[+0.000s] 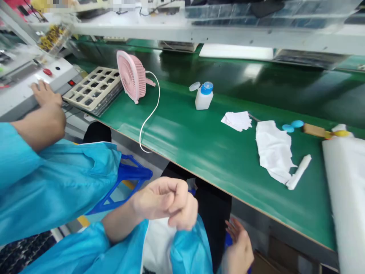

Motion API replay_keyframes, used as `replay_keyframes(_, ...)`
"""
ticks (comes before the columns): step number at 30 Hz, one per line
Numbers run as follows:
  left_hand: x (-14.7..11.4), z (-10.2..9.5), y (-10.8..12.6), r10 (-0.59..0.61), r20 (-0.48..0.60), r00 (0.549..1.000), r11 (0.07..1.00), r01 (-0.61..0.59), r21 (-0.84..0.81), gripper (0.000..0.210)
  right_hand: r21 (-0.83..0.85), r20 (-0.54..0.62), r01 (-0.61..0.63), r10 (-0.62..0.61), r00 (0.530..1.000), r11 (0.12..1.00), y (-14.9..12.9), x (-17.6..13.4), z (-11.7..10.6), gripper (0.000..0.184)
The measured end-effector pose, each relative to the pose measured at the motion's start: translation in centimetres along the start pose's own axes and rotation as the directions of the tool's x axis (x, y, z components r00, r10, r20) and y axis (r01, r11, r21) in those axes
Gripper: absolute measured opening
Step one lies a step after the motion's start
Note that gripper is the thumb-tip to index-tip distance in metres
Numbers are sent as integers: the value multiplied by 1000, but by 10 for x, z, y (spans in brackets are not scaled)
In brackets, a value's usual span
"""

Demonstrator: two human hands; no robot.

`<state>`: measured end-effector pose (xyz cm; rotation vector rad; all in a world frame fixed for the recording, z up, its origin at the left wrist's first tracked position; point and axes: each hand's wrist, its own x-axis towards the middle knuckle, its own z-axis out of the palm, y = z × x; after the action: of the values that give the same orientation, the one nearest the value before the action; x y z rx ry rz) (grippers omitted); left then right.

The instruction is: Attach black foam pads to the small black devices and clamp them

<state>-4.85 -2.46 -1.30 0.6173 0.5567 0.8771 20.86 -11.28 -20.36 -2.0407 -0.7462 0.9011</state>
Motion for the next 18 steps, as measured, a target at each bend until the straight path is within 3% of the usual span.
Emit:
replay_keyframes(2, -1, -29, -18, -5, -67, 998, 998, 10, 66, 60, 171, -16, -131, 136, 991, 976, 18, 8, -6, 66)
replay_keyframes(3, -6, -50, -30, -4, -189, 982, 985, 36, 167, 62, 202, -10, -179, 185, 983, 963, 28, 14, -9, 64)
replay_keyframes(4, -11, -72, -42, 22, -358, 933, 956, 85, 280, 65, 199, 3, -213, 216, 976, 957, 39, 20, -10, 61)
replay_keyframes(5, -18, -96, -55, 67, -500, 863, 878, 187, 441, 68, 162, 19, -234, 234, 972, 959, 48, 27, -10, 59)
replay_keyframes(6, -26, -120, -66, 101, -568, 817, 831, 244, 499, 70, 97, 37, -244, 241, 970, 965, 57, 33, -7, 60)
replay_keyframes(8, -37, -162, -82, 169, -648, 743, 778, 303, 551, 73, -71, 65, -214, 219, 974, 974, 68, 44, 5, 66)
replay_keyframes(10, -43, -191, -92, 227, -683, 694, 752, 321, 575, 75, -232, 98, -92, 118, 988, 968, 70, 51, 25, 80)
replay_keyframes(14, -35, -215, -103, 257, -697, 669, 758, 309, 575, 74, -484, 185, 196, -119, 976, 853, 54, 54, 71, 111)
replay_keyframes(18, -21, -217, -108, 243, -675, 697, 764, 292, 576, 75, -672, 220, 261, -149, 964, 693, 24, 59, 97, 100)
